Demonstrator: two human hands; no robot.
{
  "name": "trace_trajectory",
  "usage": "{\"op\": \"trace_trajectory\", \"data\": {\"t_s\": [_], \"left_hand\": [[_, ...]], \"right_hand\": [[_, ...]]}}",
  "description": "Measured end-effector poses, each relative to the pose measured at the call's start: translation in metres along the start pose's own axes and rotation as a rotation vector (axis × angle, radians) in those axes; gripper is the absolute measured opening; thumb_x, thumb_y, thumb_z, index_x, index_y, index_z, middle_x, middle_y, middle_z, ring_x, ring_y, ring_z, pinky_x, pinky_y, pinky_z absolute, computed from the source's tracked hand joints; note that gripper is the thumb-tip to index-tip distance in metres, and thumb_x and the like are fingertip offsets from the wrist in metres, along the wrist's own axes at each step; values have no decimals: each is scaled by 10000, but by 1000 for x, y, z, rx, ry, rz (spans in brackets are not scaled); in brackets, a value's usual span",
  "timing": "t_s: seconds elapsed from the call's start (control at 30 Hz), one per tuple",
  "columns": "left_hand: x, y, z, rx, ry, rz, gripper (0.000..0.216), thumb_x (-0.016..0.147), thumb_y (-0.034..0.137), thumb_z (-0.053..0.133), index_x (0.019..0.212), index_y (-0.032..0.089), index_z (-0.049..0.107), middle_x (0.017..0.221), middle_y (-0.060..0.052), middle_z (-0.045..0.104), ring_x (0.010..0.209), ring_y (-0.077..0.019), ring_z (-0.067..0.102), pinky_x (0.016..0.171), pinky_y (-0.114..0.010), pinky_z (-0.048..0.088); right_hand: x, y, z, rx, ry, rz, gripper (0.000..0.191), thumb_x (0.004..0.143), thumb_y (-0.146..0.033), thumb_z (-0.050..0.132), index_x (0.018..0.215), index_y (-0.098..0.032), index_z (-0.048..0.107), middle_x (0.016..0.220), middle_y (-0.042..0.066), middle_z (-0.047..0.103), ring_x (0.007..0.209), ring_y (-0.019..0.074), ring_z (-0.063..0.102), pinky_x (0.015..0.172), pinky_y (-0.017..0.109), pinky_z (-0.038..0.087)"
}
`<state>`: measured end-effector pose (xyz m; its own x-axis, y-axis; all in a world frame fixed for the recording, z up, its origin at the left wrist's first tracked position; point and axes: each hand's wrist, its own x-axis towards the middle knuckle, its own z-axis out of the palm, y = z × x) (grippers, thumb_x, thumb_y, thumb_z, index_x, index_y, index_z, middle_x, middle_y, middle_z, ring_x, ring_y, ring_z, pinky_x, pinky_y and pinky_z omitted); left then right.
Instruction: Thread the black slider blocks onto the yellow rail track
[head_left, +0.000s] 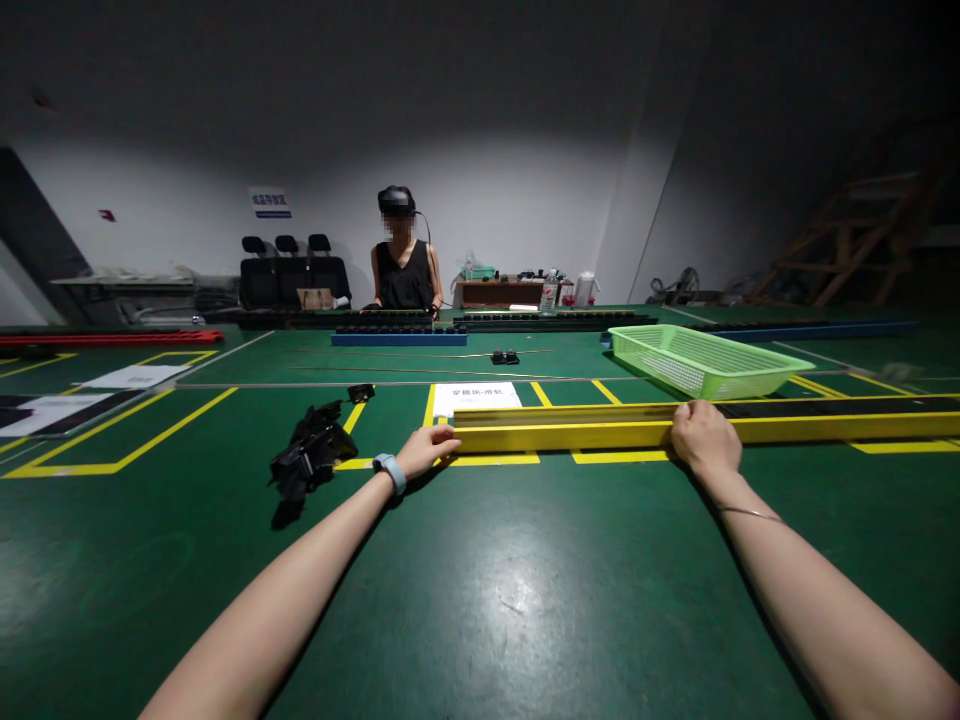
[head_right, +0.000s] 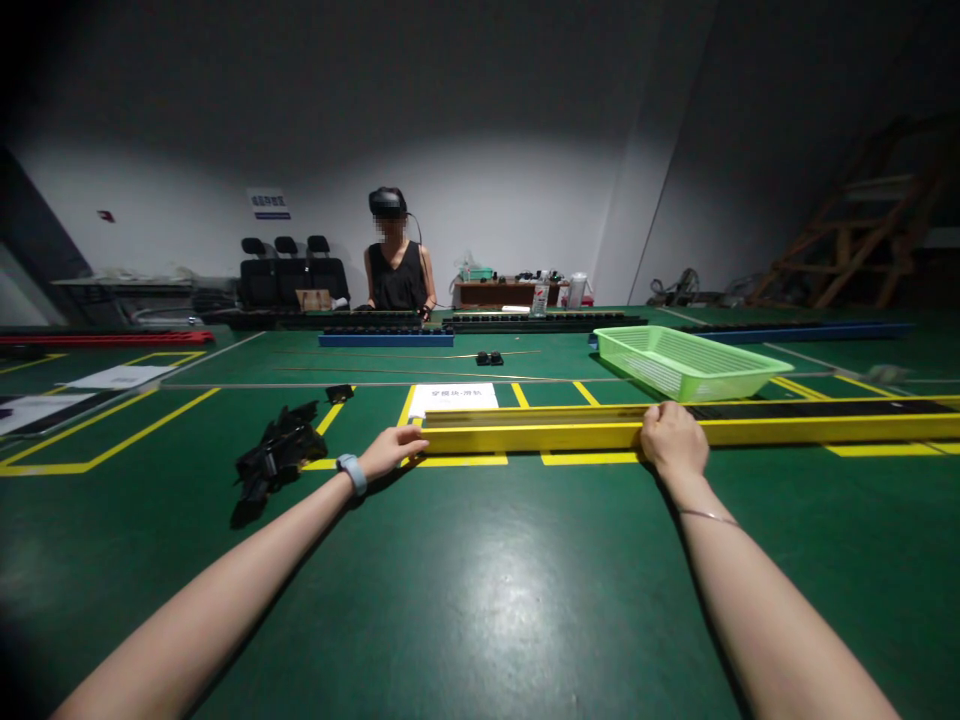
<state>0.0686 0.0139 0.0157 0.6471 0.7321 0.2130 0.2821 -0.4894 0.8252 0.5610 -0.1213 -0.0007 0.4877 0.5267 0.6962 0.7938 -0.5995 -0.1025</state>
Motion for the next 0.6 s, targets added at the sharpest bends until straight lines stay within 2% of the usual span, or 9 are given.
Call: {"op": "trace_trajectory", "data": {"t_s": [0.27, 0.43, 0.6], "left_hand": [[-1, 0, -1, -59, -23, -15, 287, 753, 419, 554, 793, 141, 617, 741, -25, 625, 668, -136, 581, 646, -245, 447], [2, -3, 0, -150, 29, -83, 275, 773, 359, 498, 846, 123, 620, 664, -22, 589, 595, -121, 561, 596, -236, 438], [7, -11, 0, -281, 127, -104, 415, 819, 463, 428, 871, 107, 636, 756, -68, 635, 609, -124, 563, 560, -233, 427]], "right_hand": [[2, 4, 2, 60, -39, 47, 503, 919, -413, 207, 1030, -95, 580, 965, 193, 617, 852, 268, 555, 706, 358, 351], [3, 7, 4, 95, -33, 48, 522, 908, -442, 214, 1042, -99, 584, 969, 211, 617, 838, 280, 546, 705, 371, 330], [0, 10, 4, 60, -1, -20, 480, 917, -433, 242, 965, -105, 588, 889, 186, 626, 799, 257, 546, 692, 356, 336]]}}
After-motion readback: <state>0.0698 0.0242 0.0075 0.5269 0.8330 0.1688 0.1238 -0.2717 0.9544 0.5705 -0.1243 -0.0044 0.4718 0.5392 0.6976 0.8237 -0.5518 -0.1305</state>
